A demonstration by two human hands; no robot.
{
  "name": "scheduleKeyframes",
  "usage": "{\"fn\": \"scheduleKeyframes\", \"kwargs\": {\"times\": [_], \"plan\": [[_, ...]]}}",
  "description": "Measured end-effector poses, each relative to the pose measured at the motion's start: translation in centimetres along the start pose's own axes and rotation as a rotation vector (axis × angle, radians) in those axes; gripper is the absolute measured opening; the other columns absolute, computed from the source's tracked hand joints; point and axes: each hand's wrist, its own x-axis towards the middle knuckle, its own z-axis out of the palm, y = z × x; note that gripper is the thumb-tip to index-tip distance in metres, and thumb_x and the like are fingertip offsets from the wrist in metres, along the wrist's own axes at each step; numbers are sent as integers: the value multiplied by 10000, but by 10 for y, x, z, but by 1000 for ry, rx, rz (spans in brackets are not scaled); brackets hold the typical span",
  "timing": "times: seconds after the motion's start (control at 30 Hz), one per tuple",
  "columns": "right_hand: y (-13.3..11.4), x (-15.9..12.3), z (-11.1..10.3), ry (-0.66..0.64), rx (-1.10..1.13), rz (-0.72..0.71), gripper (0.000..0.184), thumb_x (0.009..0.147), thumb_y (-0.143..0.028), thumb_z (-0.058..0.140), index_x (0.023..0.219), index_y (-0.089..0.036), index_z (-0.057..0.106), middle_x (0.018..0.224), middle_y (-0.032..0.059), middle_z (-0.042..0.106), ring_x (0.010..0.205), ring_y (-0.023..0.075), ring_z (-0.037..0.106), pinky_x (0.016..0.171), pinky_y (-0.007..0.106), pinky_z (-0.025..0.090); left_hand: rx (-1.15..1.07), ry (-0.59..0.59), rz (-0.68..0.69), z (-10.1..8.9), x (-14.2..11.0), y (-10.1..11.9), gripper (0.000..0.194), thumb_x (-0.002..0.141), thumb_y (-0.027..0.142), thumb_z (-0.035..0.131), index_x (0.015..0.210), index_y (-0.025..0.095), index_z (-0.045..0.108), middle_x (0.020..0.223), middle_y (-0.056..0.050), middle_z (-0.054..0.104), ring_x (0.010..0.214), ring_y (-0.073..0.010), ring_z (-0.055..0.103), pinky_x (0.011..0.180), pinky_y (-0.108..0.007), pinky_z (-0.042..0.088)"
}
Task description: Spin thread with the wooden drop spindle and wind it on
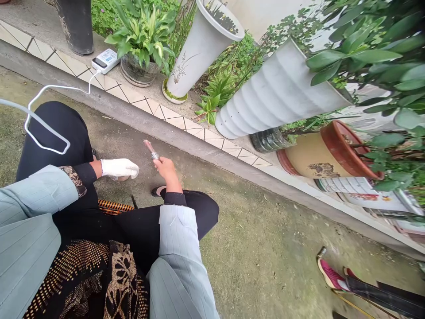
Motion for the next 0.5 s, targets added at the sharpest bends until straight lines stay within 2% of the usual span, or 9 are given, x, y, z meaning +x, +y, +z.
{"fn": "scheduleKeyframes", "kwargs": {"times": [0.07,0.1,0.17,0.23,0.27,0.3,0.37,0.43,0.5], "plan": [[0,-2,2,-186,-255,68,149,821,-300,554,770,-167,598,682,21,593,582,102,483,563,221,355,84,0,-30,-3,1,2,312,851,393,506,705,132,596,602,-5,560,523,-94,443,524,-185,357],[0,-5,2,-314,-315,89,129,799,-274,586,739,-162,608,653,20,592,571,103,483,558,224,354,128,12,-46,-5,2,1,311,850,388,500,700,131,588,609,0,552,532,-91,431,532,-185,352],[-1,-14,-1,-624,-270,53,128,751,-255,646,685,-151,613,601,7,573,532,94,464,536,226,349,173,75,-55,-10,3,-1,310,834,388,517,673,129,570,607,9,534,547,-88,413,539,-185,343],[-4,-25,-9,-879,-43,-109,172,735,-308,676,714,-146,621,608,-8,552,519,82,437,522,225,343,109,98,-50,-13,3,-3,303,822,402,540,696,129,574,623,5,540,560,-92,424,536,-186,348],[-5,-31,-15,-874,130,-225,216,734,-353,681,765,-147,625,622,-16,536,520,76,416,517,223,333,42,104,-49,-14,3,-4,304,826,414,543,724,130,582,629,0,543,558,-95,432,525,-189,352],[-6,-35,-21,-778,305,-323,272,730,-396,686,824,-149,626,635,-20,518,527,75,404,520,224,333,-31,107,-53,-14,3,-4,309,835,426,538,758,131,591,627,-4,540,549,-98,438,511,-191,353],[-7,-39,-31,-411,632,-446,359,749,-477,659,922,-168,604,643,-28,475,527,76,379,519,227,334,-154,102,-78,-13,2,-5,324,861,443,517,809,134,601,591,0,508,511,-97,427,480,-195,346],[-5,-37,-37,-91,808,-433,375,766,-513,631,942,-186,575,665,-26,456,527,78,375,514,225,339,-209,62,-104,-10,3,-5,332,869,443,516,809,130,606,577,2,492,490,-89,407,465,-195,333],[0,-29,-38,52,820,-318,355,751,-507,642,872,-186,553,672,-24,456,520,73,376,492,216,326,-216,1,-86,-7,3,-4,329,862,431,535,792,119,612,628,-17,530,513,-84,411,479,-193,330]]}}
